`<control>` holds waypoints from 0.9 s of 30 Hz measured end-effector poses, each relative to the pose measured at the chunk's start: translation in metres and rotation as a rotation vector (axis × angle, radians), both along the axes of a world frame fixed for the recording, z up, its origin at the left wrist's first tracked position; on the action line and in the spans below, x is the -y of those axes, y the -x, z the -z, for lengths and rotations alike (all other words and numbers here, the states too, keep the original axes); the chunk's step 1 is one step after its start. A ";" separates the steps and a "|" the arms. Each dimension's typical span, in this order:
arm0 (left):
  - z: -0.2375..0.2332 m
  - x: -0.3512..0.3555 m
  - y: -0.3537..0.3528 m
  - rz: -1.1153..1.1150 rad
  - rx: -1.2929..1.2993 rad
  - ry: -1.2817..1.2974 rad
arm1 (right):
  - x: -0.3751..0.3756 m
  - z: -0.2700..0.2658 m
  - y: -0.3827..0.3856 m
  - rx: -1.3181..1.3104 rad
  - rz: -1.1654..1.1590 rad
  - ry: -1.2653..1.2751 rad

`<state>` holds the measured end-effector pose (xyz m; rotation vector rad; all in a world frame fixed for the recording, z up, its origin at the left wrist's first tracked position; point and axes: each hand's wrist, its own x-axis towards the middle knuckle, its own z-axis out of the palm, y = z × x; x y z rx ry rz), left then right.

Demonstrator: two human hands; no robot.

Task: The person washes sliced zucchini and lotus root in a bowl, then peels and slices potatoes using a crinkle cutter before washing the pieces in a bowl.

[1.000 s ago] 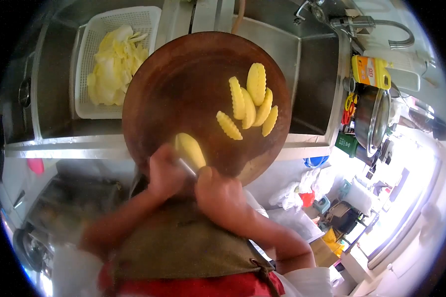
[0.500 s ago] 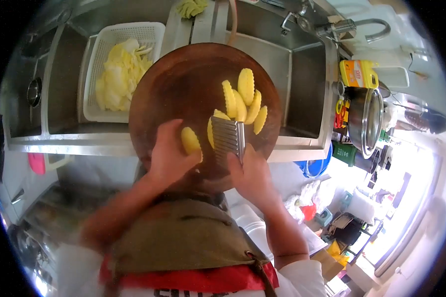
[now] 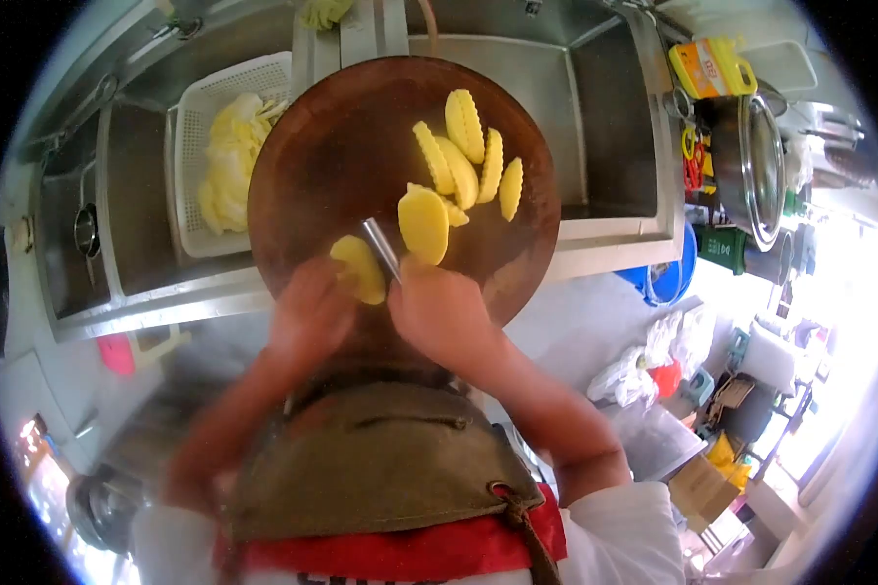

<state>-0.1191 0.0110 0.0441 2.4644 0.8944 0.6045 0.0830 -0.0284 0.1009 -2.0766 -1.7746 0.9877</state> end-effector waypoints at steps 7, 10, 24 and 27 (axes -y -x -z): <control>0.012 -0.012 -0.004 0.178 -0.070 0.051 | 0.008 -0.019 0.018 0.178 -0.142 -0.020; 0.007 -0.016 -0.004 0.186 -0.047 0.031 | 0.008 -0.022 0.022 0.194 -0.226 -0.034; 0.011 -0.021 -0.003 0.240 -0.040 0.064 | 0.006 -0.020 0.024 0.156 -0.232 -0.044; 0.013 -0.021 -0.003 0.240 -0.034 0.054 | 0.004 -0.022 0.026 0.181 -0.231 -0.079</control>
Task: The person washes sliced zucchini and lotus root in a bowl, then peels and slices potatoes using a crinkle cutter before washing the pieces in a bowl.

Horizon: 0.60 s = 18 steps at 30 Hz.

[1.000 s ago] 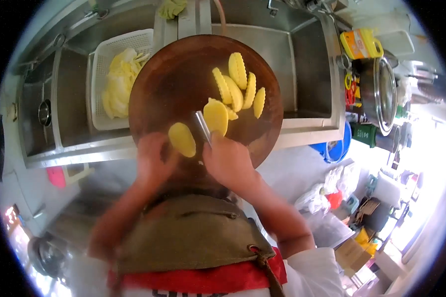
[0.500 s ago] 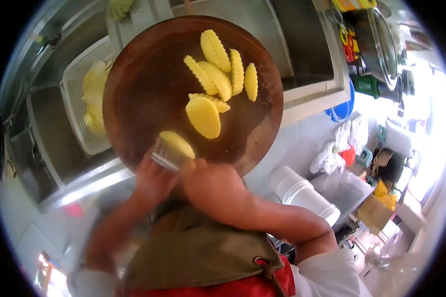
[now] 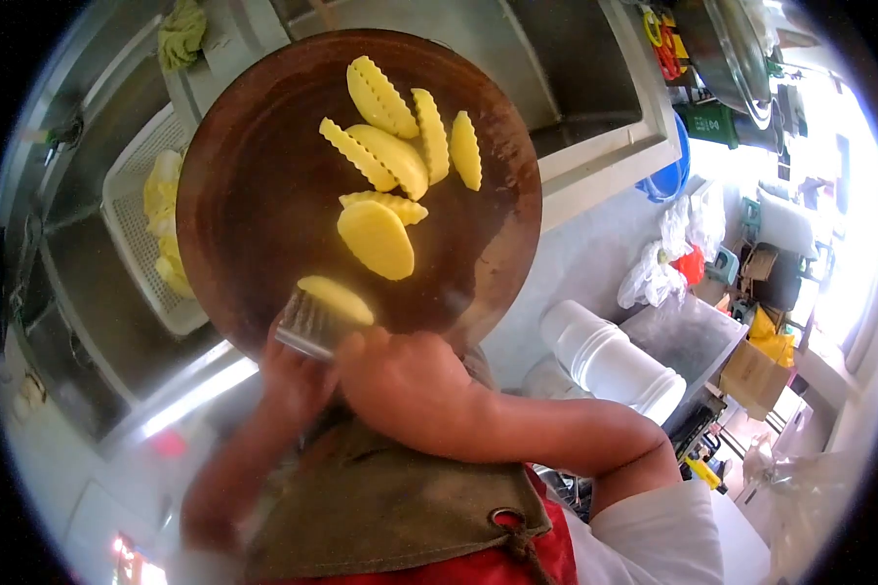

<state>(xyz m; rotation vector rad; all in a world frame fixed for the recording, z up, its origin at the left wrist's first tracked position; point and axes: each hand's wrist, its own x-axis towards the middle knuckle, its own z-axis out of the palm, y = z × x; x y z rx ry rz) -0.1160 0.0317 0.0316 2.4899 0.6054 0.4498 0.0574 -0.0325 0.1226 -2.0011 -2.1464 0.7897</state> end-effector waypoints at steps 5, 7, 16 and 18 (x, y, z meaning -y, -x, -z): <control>-0.001 -0.002 0.001 -0.004 -0.001 0.011 | -0.007 0.010 0.000 0.058 -0.086 0.027; -0.010 -0.003 0.001 0.014 -0.069 0.035 | -0.004 0.018 0.001 0.073 -0.072 0.056; 0.005 0.000 0.017 -0.041 0.134 -0.011 | 0.003 0.000 -0.019 0.087 0.169 0.143; 0.008 0.004 0.022 -0.029 0.184 -0.011 | 0.008 -0.004 -0.007 0.016 0.125 0.174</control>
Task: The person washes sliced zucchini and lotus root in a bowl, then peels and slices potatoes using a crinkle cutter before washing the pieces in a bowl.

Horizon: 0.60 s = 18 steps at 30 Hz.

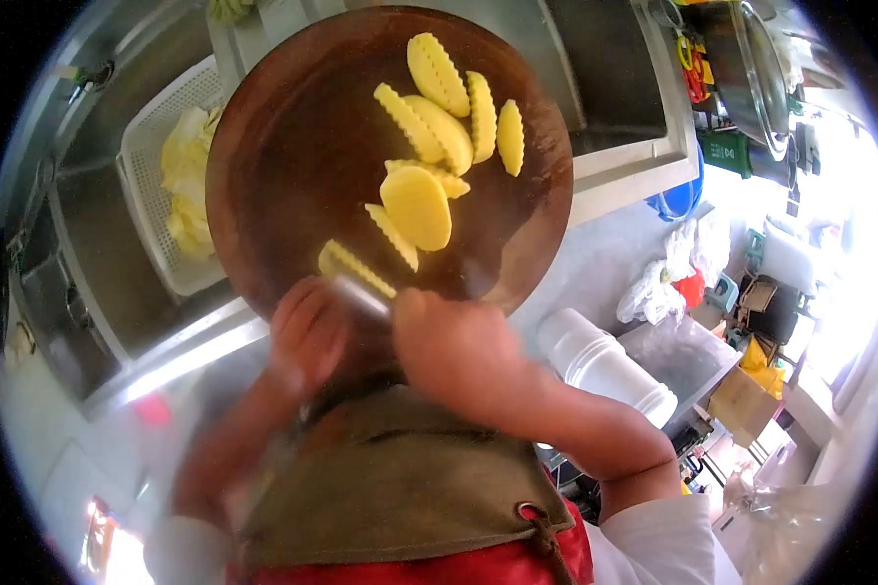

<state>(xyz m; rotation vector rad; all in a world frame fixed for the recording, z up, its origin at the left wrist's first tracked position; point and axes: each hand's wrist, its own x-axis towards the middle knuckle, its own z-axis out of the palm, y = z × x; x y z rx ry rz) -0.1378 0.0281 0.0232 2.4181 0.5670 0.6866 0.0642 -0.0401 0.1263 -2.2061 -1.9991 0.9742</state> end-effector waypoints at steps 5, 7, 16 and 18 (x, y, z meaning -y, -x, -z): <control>0.006 -0.004 -0.010 0.060 0.108 0.048 | -0.006 0.001 0.019 -0.029 -0.099 -0.063; 0.008 -0.003 -0.012 0.045 0.104 0.049 | -0.006 0.002 0.021 -0.025 -0.089 -0.066; 0.011 0.000 -0.013 0.026 0.125 0.029 | -0.009 0.007 0.029 0.034 -0.106 -0.108; 0.011 -0.002 -0.013 0.026 0.106 0.008 | -0.011 0.025 0.030 0.035 -0.122 -0.185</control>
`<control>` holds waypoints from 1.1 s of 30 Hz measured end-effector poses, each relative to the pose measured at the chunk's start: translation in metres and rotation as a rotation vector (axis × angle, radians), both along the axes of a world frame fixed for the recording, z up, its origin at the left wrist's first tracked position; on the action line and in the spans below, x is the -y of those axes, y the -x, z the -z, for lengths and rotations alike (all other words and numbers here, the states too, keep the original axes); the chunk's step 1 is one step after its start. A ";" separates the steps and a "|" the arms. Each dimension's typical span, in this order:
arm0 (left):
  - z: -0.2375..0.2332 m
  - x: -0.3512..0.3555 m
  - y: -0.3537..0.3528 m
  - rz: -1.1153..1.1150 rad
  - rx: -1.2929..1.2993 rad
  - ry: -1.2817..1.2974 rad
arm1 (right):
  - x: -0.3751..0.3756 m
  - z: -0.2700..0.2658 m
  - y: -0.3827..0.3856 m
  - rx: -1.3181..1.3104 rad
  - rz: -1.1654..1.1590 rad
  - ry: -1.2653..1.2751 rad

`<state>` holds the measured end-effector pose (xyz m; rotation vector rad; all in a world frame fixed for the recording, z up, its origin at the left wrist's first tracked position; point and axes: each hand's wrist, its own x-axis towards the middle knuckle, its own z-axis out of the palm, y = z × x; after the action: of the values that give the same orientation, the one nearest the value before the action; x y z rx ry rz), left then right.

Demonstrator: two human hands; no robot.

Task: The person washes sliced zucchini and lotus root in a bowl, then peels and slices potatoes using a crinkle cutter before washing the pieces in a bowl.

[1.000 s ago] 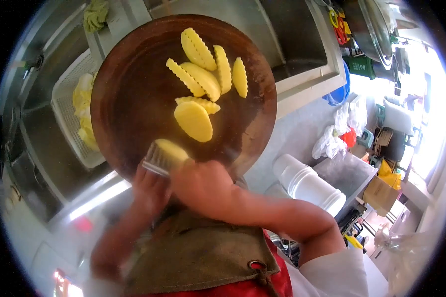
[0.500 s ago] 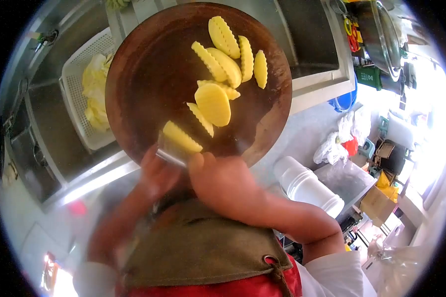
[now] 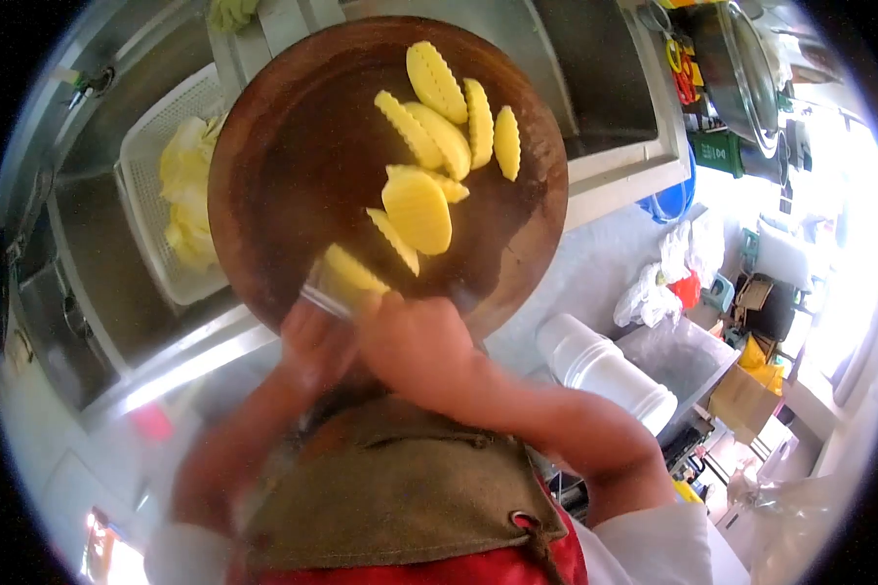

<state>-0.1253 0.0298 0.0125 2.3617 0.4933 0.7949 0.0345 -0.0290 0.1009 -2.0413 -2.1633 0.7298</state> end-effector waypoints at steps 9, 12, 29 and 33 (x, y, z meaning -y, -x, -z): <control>0.000 0.011 0.031 -0.135 -0.071 0.045 | 0.012 -0.011 -0.027 0.005 0.319 0.052; -0.003 0.010 0.028 -0.097 -0.006 0.029 | 0.010 -0.027 -0.012 -0.009 0.245 0.112; 0.001 0.009 0.011 -0.083 0.047 0.017 | 0.005 -0.025 0.015 0.067 0.009 0.270; 0.003 0.009 0.012 -0.065 0.026 0.051 | 0.002 -0.028 0.015 0.068 0.005 0.264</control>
<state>-0.1371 0.0205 0.0091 2.2958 0.5756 0.8314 0.0199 -0.0313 0.1288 -2.2235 -2.1985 1.0085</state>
